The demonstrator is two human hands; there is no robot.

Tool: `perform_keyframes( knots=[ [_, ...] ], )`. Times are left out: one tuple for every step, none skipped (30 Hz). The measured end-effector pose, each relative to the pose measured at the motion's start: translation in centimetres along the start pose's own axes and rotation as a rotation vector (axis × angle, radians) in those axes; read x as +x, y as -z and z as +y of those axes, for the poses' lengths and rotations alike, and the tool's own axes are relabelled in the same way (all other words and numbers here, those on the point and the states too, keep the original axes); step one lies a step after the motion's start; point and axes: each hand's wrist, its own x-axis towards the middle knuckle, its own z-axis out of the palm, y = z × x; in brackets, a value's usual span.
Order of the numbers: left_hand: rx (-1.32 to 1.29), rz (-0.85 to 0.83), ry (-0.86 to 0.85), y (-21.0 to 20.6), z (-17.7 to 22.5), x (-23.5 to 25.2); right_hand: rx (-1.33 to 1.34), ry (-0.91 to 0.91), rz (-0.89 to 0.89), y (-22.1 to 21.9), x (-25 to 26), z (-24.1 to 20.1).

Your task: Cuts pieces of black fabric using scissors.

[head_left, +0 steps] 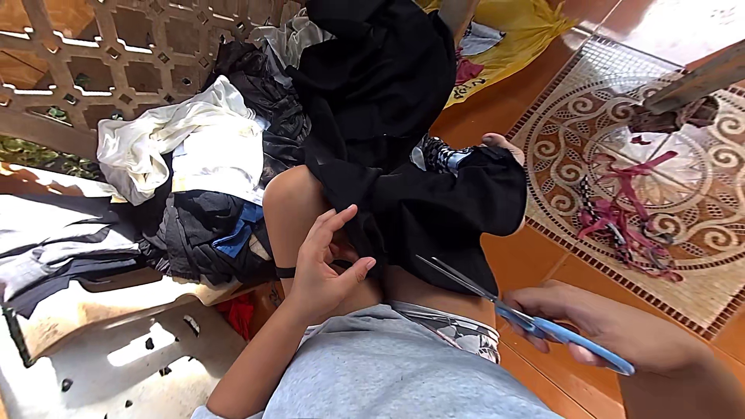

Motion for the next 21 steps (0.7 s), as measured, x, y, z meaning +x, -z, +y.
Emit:
perform_keyframes(
  knots=[
    [-0.013,-0.005,-0.004,0.0,0.0,0.0,0.028,0.026,-0.008,0.2,-0.1,-0.2],
    [-0.028,-0.009,-0.008,-0.1,0.0,0.0,0.096,0.077,-0.015,0.1,0.2,-0.3],
    [-0.039,-0.015,-0.015,-0.2,0.0,0.0,0.176,0.132,-0.026,-0.1,0.8,-0.2],
    [-0.047,-0.02,-0.021,-0.3,0.0,0.0,0.239,0.176,-0.036,-0.6,1.6,-0.1],
    [-0.051,-0.024,-0.027,-0.4,-0.1,0.0,0.278,0.197,-0.043,-1.2,2.5,0.1],
    [-0.054,-0.026,-0.035,-0.6,-0.1,0.0,0.302,0.202,-0.042,-1.8,3.5,0.3],
    [-0.052,-0.026,-0.041,-0.7,-0.1,0.1,0.316,0.202,-0.038,-2.4,4.3,0.5],
    [-0.048,-0.025,-0.045,-0.8,-0.1,0.1,0.33,0.204,-0.039,-2.9,5.1,0.8],
    [-0.046,-0.026,-0.045,-0.8,-0.1,0.1,0.342,0.207,-0.04,-3.4,5.7,0.9],
    [-0.048,-0.029,-0.046,-0.8,-0.2,0.1,0.345,0.211,-0.043,-3.7,6.3,1.1],
    [-0.049,-0.031,-0.048,-0.7,-0.2,0.1,0.348,0.215,-0.043,-4.1,6.8,1.2],
    [-0.049,-0.033,-0.048,-0.7,-0.2,0.1,0.353,0.217,-0.04,-4.5,7.2,1.3],
    [-0.048,-0.03,-0.049,-0.7,-0.3,0.1,0.363,0.221,-0.035,-4.8,7.6,1.3],
    [-0.045,-0.026,-0.047,-0.7,-0.3,0.1,0.379,0.235,-0.032,-5.0,7.9,1.4],
    [-0.045,-0.025,-0.044,-0.8,-0.4,0.1,0.404,0.254,-0.029,-5.2,8.2,1.5],
    [-0.041,-0.024,-0.041,-0.8,-0.4,0.1,0.43,0.277,-0.022,-5.5,8.5,1.6],
    [-0.035,-0.022,-0.038,-0.8,-0.6,0.1,0.451,0.299,-0.011,-5.7,8.8,1.7],
    [-0.027,-0.019,-0.036,-0.9,-0.7,0.1,0.464,0.312,0.006,-5.9,9.1,1.7],
    [-0.02,-0.016,-0.038,-1.0,-0.9,0.1,0.471,0.316,0.026,-6.1,9.3,1.9],
    [-0.012,-0.017,-0.04,-1.0,-1.1,0.1,0.478,0.315,0.042,-6.3,9.6,2.0],
    [-0.007,-0.019,-0.042,-1.1,-1.2,0.1,0.483,0.316,0.062,-6.4,9.8,2.1]
  ],
)
